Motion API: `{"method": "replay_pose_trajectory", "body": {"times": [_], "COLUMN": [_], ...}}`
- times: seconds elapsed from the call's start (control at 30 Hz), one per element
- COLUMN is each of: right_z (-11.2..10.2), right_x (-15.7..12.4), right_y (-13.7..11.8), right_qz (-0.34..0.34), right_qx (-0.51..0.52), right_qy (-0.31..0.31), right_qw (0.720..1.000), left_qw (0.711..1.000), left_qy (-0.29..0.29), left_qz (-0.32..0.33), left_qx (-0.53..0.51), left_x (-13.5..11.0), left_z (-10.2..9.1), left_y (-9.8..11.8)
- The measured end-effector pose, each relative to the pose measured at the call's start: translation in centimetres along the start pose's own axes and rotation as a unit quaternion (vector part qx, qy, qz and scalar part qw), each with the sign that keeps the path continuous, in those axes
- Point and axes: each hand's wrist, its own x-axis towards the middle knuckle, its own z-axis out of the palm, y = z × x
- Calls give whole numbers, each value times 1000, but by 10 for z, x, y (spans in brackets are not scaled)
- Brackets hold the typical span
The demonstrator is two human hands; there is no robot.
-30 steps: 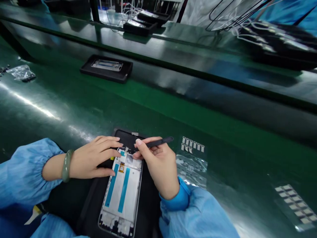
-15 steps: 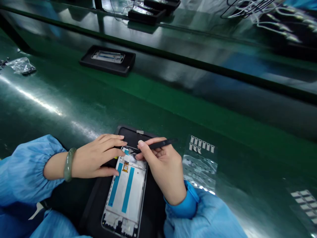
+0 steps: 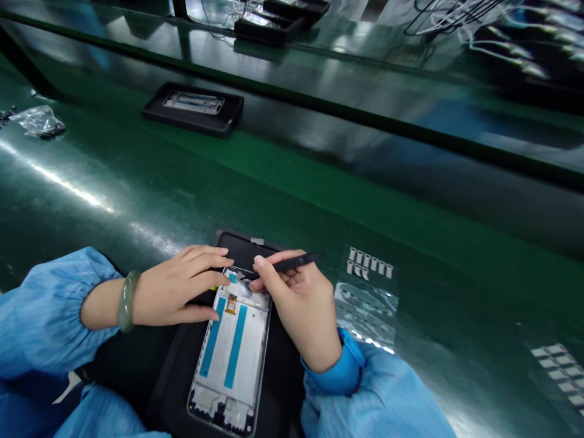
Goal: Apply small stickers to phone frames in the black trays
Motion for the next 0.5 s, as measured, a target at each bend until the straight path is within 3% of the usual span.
{"method": "replay_pose_trajectory", "body": {"times": [0.5], "right_z": [1], "right_x": [1], "right_y": [-1], "right_qz": [-8], "right_qx": [-15], "right_qy": [0], "right_qw": [1000], "left_qw": [1000], "left_qy": [-7], "left_qz": [17], "left_qx": [12], "left_x": [1], "left_z": [0], "left_y": [-2]}}
